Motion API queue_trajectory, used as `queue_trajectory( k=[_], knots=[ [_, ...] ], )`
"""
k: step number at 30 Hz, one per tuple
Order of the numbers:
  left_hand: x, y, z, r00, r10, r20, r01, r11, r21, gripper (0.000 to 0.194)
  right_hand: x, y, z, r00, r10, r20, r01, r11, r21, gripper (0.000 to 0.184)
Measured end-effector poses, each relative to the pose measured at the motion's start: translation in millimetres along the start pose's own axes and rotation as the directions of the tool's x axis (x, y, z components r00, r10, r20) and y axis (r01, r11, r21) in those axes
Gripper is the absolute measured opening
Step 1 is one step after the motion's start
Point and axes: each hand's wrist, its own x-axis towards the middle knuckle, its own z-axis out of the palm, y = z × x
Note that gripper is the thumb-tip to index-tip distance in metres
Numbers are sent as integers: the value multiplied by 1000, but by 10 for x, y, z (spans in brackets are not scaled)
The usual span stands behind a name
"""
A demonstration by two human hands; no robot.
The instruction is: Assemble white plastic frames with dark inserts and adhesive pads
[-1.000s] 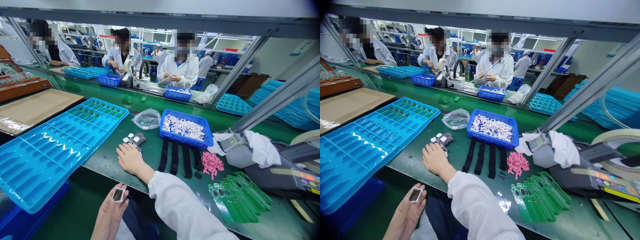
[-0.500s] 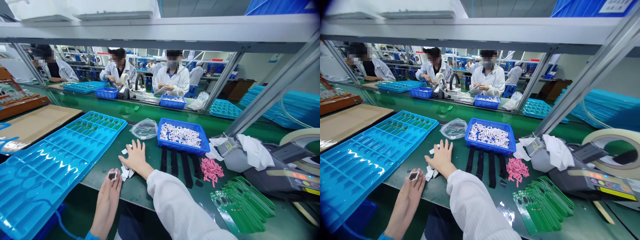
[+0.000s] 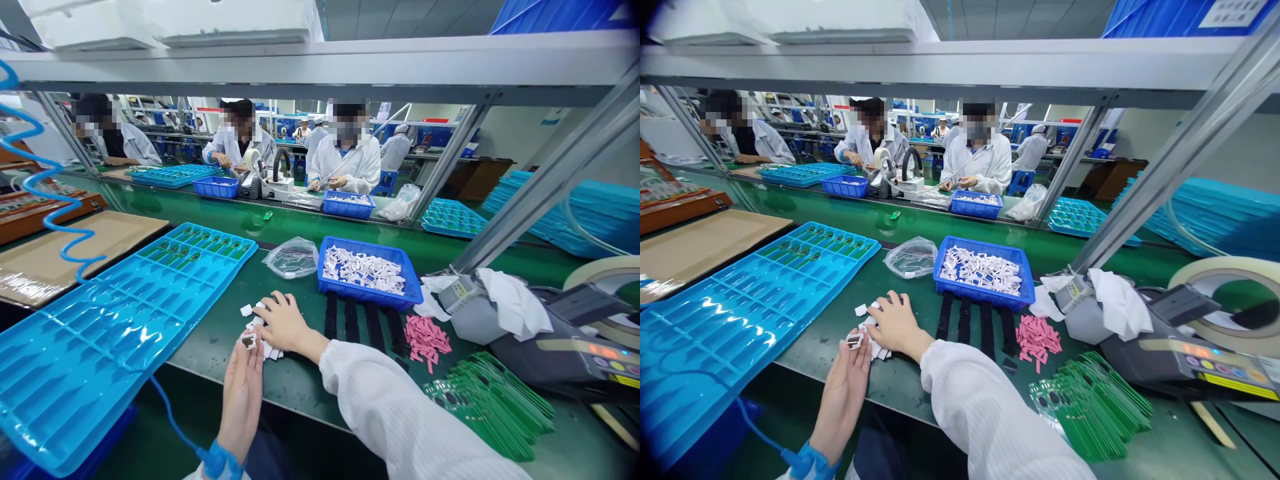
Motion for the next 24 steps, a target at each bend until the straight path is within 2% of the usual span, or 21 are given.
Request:
queue_trajectory(
  k=[7,11,13,15,16,20,24],
  knots=[
    [-125,-177,13,999,-2,42,2,1000,-10,20,-102,98,-130,991,-126,39,123,991,55,31],
    [-160,-184,-43,998,-37,56,38,999,-18,22,-182,163,-405,999,-32,-11,32,997,68,31],
    [-210,-166,-99,996,-59,62,60,998,-20,22,-304,167,-547,999,23,-23,-21,998,55,25],
    [-285,-154,-170,994,-88,64,90,996,-17,21,-469,131,-632,1000,24,0,-24,999,30,13],
    [-328,-155,-210,992,-108,67,109,994,-12,21,-552,96,-642,1000,4,20,-4,1000,16,10],
    [-479,-205,-384,985,-158,74,158,987,8,23,-757,-83,-505,995,-55,86,59,997,-39,20],
    [-560,-265,-552,987,-151,52,151,988,12,29,-760,-182,-342,997,53,64,-48,996,-77,22]
  ],
)
